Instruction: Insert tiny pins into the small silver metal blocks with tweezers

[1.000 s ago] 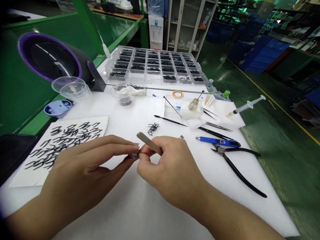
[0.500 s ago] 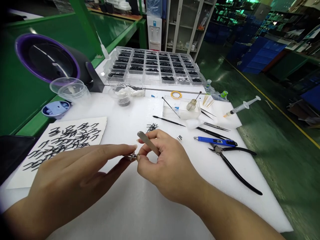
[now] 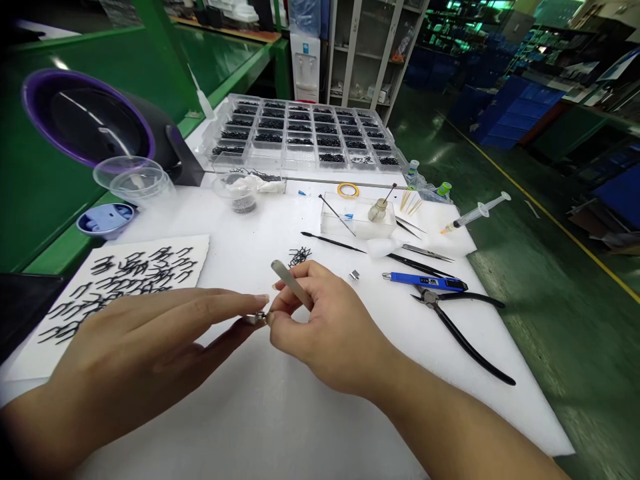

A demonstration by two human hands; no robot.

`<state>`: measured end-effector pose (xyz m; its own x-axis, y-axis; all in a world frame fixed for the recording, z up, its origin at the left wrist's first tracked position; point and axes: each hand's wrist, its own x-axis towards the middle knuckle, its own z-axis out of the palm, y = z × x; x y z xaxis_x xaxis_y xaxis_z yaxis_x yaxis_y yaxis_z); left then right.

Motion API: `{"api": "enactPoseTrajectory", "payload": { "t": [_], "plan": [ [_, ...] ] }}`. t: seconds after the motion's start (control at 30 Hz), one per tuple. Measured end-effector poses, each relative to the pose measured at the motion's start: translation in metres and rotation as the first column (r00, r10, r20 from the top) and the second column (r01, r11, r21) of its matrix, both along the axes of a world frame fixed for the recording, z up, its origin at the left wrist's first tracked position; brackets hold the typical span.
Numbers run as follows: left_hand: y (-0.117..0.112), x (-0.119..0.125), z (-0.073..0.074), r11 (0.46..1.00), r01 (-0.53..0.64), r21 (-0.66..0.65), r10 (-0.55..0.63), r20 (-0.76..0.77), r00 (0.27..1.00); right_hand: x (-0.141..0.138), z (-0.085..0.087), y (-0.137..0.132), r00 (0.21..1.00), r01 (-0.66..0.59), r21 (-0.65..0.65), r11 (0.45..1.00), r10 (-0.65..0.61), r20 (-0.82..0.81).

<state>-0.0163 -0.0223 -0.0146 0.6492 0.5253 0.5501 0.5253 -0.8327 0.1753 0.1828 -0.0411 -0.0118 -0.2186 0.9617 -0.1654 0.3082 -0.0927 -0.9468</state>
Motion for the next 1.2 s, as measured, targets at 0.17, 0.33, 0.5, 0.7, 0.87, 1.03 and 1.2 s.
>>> {"api": "enactPoseTrajectory", "payload": {
  "t": [0.17, 0.33, 0.5, 0.7, 0.87, 1.03, 1.2],
  "plan": [
    [-0.0003, 0.0003, 0.0027, 1.0, 0.0, -0.009, 0.0, 0.026, 1.0, 0.0006, -0.0009, -0.0002, 1.0, 0.005, 0.007, 1.0, -0.005, -0.027],
    [0.0001, -0.0003, 0.0018, 0.999, 0.023, -0.03, -0.022, 0.029, 0.999, 0.0014, -0.0012, -0.0006, 0.999, -0.022, -0.021, 1.0, 0.021, -0.045],
    [0.0017, -0.002, -0.0012, 0.999, 0.034, -0.03, -0.033, 0.035, 0.999, -0.0004, -0.0018, -0.0001, 0.999, -0.017, -0.021, 1.0, 0.017, -0.039],
    [0.0023, -0.0032, -0.0026, 0.997, 0.046, -0.056, -0.045, 0.019, 0.999, -0.0009, -0.0007, -0.0005, 1.0, -0.019, 0.021, 1.0, 0.019, -0.021],
    [0.0023, -0.0008, -0.0016, 0.999, 0.011, -0.037, -0.01, 0.023, 1.0, -0.001, -0.0003, -0.0029, 1.0, 0.009, 0.056, 0.998, -0.01, 0.018],
    [0.0019, -0.0002, -0.0018, 1.0, 0.007, -0.018, -0.007, 0.02, 1.0, -0.0017, 0.0001, -0.0023, 1.0, 0.016, 0.062, 0.998, -0.017, 0.024],
    [-0.0003, -0.0019, -0.0028, 1.0, -0.007, -0.014, 0.008, 0.019, 1.0, -0.0016, 0.0003, -0.0018, 1.0, 0.019, 0.057, 0.998, -0.02, 0.024]
  ]
}}
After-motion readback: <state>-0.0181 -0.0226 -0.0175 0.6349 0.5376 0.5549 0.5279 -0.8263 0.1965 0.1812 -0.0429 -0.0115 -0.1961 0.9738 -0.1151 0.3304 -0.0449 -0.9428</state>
